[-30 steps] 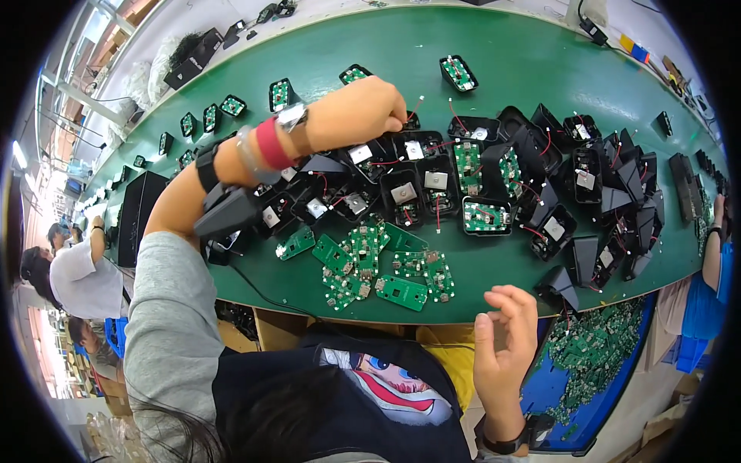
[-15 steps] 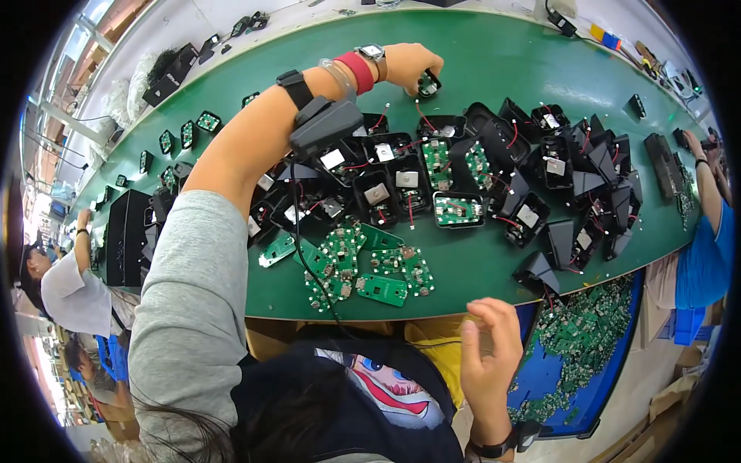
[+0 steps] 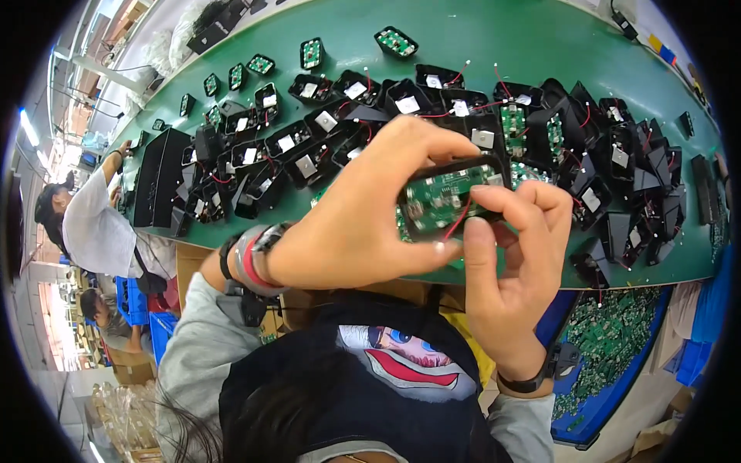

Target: The person picks up a black plastic housing and a green circuit board, then connects a small wire from the housing to the board. They press the circuit board into the housing and set the assembled unit back onto the green work surface.

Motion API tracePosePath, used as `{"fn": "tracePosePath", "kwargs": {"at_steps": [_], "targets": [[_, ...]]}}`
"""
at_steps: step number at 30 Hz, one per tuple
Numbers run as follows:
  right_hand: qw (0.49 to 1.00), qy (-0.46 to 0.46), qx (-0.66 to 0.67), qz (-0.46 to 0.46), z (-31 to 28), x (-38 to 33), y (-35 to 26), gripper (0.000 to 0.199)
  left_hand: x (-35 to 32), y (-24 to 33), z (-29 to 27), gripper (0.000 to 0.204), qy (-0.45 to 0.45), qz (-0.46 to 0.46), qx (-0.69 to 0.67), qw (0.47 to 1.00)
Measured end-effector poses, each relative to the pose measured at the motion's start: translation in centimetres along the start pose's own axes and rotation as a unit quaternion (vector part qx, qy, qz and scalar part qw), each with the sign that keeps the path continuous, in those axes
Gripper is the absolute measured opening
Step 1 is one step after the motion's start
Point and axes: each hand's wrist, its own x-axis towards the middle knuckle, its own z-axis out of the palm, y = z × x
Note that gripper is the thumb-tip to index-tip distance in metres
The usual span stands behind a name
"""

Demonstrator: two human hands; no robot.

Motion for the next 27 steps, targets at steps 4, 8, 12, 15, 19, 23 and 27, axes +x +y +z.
{"fn": "tracePosePath", "kwargs": {"at_steps": [4, 8, 12, 15, 19, 23, 27], "targets": [[0.994, -0.007, 0.104, 0.035, 0.4, 0.1, 0.1, 0.014, -2.6, 0.5, 0.2, 0.077, -0.052, -0.170, -0.395, 0.901], [0.999, -0.024, -0.010, -0.041, 0.5, -0.3, 1.2, 0.019, -2.9, -0.6, 1.2, 0.076, -0.028, -0.223, -0.494, 0.840], [0.989, -0.146, -0.017, -0.037, -1.6, -1.5, 0.6, 0.021, -3.4, -0.8, 2.3, 0.075, -0.063, -0.209, -0.470, 0.855], [0.992, -0.116, 0.001, -0.043, -2.0, -1.6, 0.7, 0.020, -3.4, -0.4, 3.2, 0.074, -0.053, -0.191, -0.485, 0.852], [0.988, 0.003, 0.111, 0.105, -0.8, -2.4, -0.4, 0.021, -4.2, -0.6, 4.5, 0.072, -0.048, -0.192, -0.442, 0.875], [0.988, 0.058, 0.126, 0.073, -0.7, -3.0, 0.8, 0.018, -4.3, -0.2, 4.7, 0.072, -0.029, -0.237, -0.470, 0.850], [0.997, 0.015, -0.069, 0.024, -1.0, -3.1, 0.3, 0.013, -4.5, -0.2, 4.9, 0.071, -0.017, -0.243, -0.481, 0.842]]}}
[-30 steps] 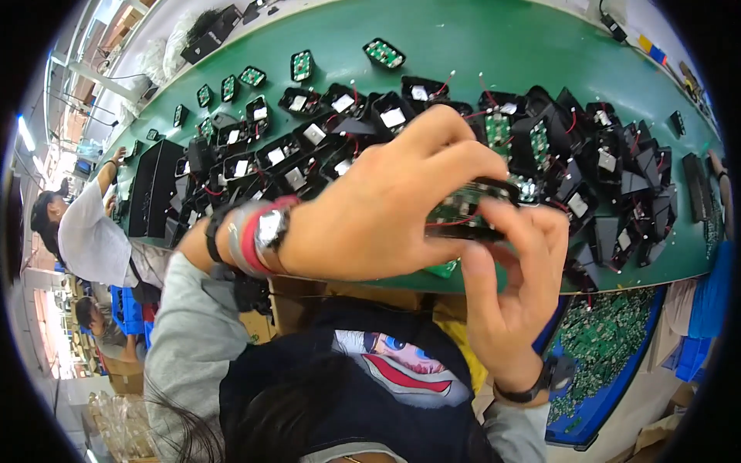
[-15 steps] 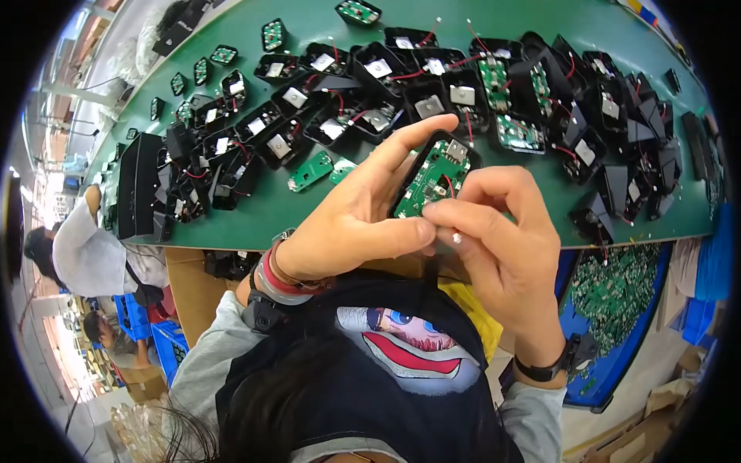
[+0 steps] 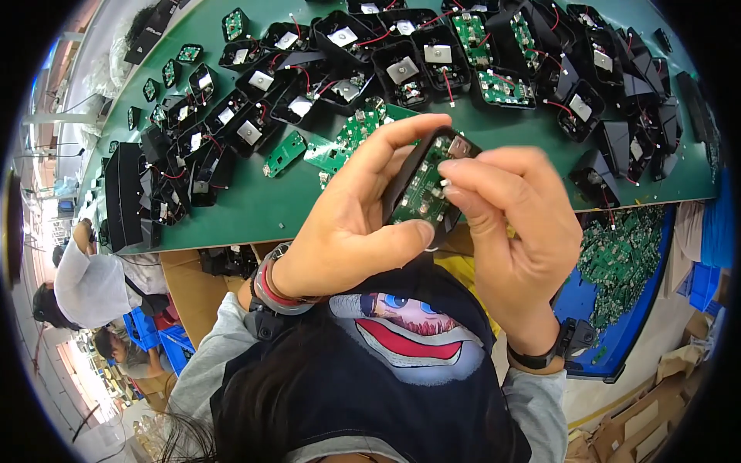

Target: The person picks up a black plastic housing and a green circuit board, then connects a small wire from the housing to the board. They press the circuit board into the housing and set the assembled unit back onto the green work surface.

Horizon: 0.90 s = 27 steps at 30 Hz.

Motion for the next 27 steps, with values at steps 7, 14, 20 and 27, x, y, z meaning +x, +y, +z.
{"fn": "tracePosePath", "kwargs": {"at_steps": [7, 14, 20, 27], "targets": [[0.994, -0.028, -0.108, -0.020, -0.7, -0.3, -0.5, 0.012, 0.5, -0.6, 0.5, 0.064, 0.028, 0.105, 0.098, 0.989], [0.978, -0.033, -0.190, -0.072, -0.5, 0.2, -0.8, 0.017, 0.6, -0.7, 0.7, 0.065, 0.050, 0.172, 0.293, 0.939], [0.976, -0.089, -0.194, -0.050, -0.9, 1.0, -0.1, 0.018, 1.0, -1.1, 0.3, 0.064, 0.065, 0.248, 0.444, 0.859], [0.978, -0.119, 0.002, 0.171, -1.4, 1.9, 0.2, 0.021, 1.0, -0.2, -0.8, 0.066, -0.024, 0.107, 0.308, 0.945]]}}
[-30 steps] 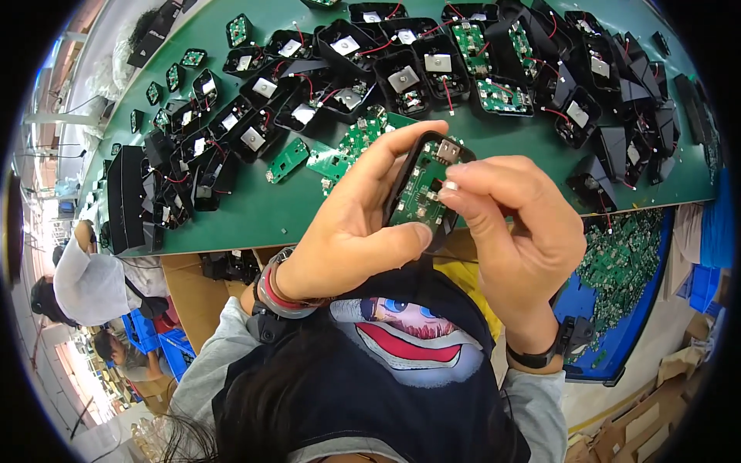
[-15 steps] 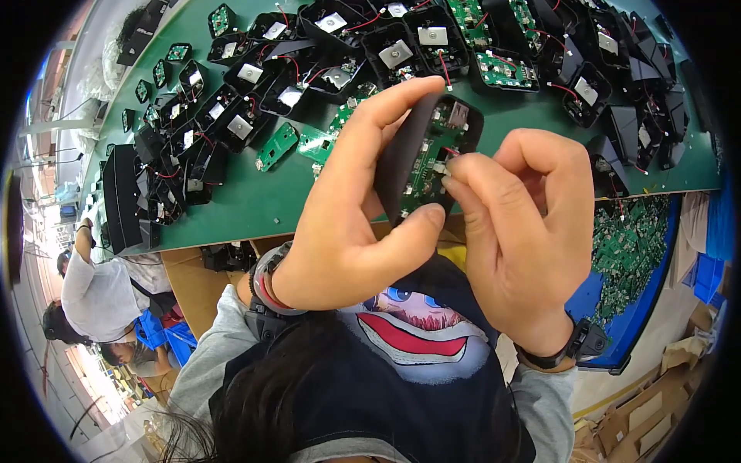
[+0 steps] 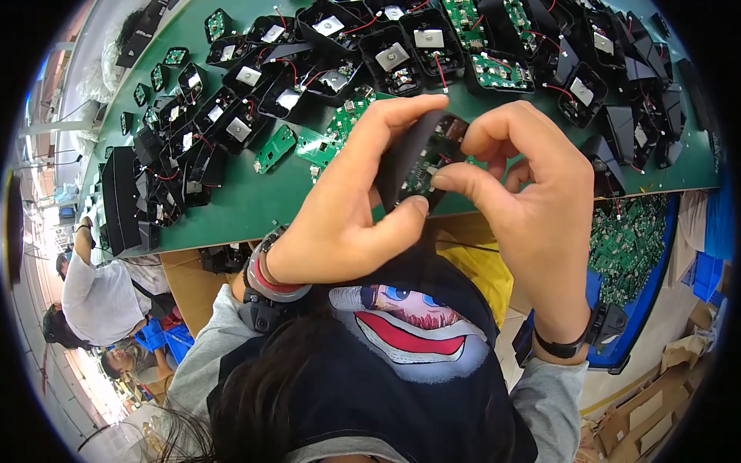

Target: The person picks up a black plastic housing and a green circuit board, then connects a small wire from the housing to the board. They press the circuit board into the housing and set the assembled unit back onto the green work surface.

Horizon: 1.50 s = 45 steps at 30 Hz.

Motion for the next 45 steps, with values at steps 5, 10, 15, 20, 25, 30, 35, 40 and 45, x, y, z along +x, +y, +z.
{"fn": "tracePosePath", "kwargs": {"at_steps": [5, 10, 15, 20, 25, 30, 35, 40, 45], "targets": [[0.992, 0.067, -0.056, -0.090, 0.6, -1.2, 0.7, 0.015, 0.1, -1.4, 0.4, 0.068, 0.019, -0.004, -0.140, 0.990], [0.990, 0.095, -0.043, -0.094, 1.5, -1.8, -0.1, 0.015, -0.2, -1.8, 1.6, 0.062, 0.037, -0.010, -0.170, 0.985], [0.993, 0.080, -0.074, -0.046, 1.0, -2.3, 0.1, 0.017, -0.4, -1.0, 1.4, 0.061, 0.055, -0.026, -0.212, 0.975], [0.965, 0.083, -0.136, -0.208, 1.2, -1.6, 0.8, 0.015, -0.3, -1.8, 1.9, 0.064, 0.075, 0.064, -0.026, 0.995], [0.983, 0.137, 0.117, -0.036, 2.8, -2.0, 0.9, 0.010, -0.5, -1.6, 2.4, 0.065, 0.090, 0.061, -0.019, 0.994], [0.983, 0.129, 0.079, -0.103, 2.7, -1.9, 1.9, 0.010, -0.7, -1.5, 2.3, 0.065, 0.071, 0.030, -0.079, 0.994], [0.988, 0.055, -0.026, -0.145, 2.1, -2.2, 1.6, 0.013, -1.0, -1.1, 2.1, 0.065, 0.072, -0.062, -0.220, 0.971], [0.986, 0.039, -0.038, -0.157, 1.2, -2.0, 1.7, 0.014, -1.1, -0.8, 1.9, 0.063, 0.054, -0.054, -0.210, 0.975], [0.984, 0.070, -0.040, -0.161, 1.3, -2.2, 1.8, 0.013, -0.9, -1.1, 2.1, 0.060, 0.055, -0.037, -0.180, 0.981]]}}
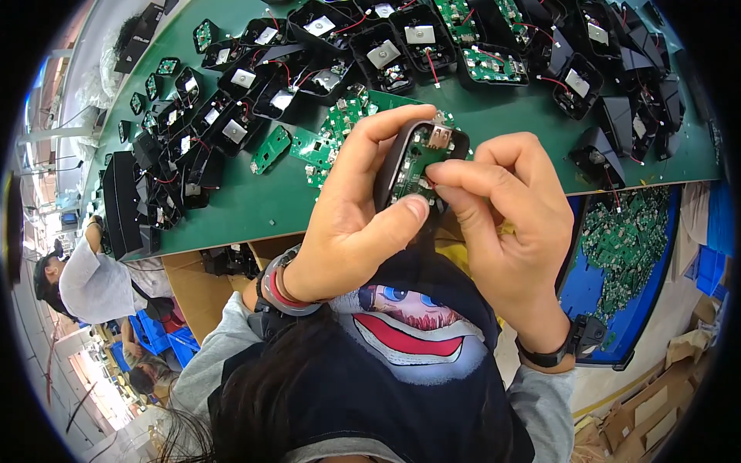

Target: The person picks up a black plastic housing and a green circuit board, then connects a small wire from the housing to the board. They press the circuit board into the housing and set the assembled unit back onto the green work surface.

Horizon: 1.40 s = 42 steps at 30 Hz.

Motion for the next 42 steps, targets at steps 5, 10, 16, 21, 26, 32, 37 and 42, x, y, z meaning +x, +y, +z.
{"fn": "tracePosePath", "kwargs": {"at_steps": [5, 10, 16, 21, 26, 32, 37, 42], "targets": [[0.987, 0.027, 0.104, 0.122, 0.1, -0.3, -0.4, 0.013, 0.3, -0.3, 0.3, 0.044, 0.054, 0.086, 0.084, 0.991], [0.959, 0.012, 0.203, 0.198, -0.4, 0.3, -0.4, 0.018, 0.1, -0.1, 0.1, 0.043, 0.029, 0.079, 0.101, 0.991], [0.931, -0.002, 0.247, 0.267, -0.4, 0.5, -1.1, 0.022, 0.0, 0.2, 0.4, 0.041, 0.022, -0.036, 0.002, 0.999], [0.997, 0.072, -0.017, -0.026, 1.1, -0.9, -0.1, 0.018, 0.5, -0.4, 0.4, 0.038, 0.049, -0.041, -0.127, 0.990], [0.994, 0.046, -0.083, -0.051, 1.2, -2.0, -0.2, 0.025, 0.3, -0.2, 0.4, 0.044, 0.058, -0.075, -0.113, 0.989], [0.997, 0.026, -0.074, 0.006, 0.6, -1.8, -0.5, 0.024, 0.0, -0.7, 0.5, 0.048, 0.041, -0.044, -0.062, 0.996], [0.999, 0.018, -0.036, 0.020, 0.3, -1.3, -0.1, 0.019, -0.2, -0.8, 0.7, 0.045, 0.058, 0.003, -0.013, 0.998], [0.991, 0.089, -0.100, 0.005, 1.3, -1.7, -0.7, 0.018, -0.4, -0.9, 1.4, 0.047, 0.075, 0.076, 0.031, 0.994]]}}
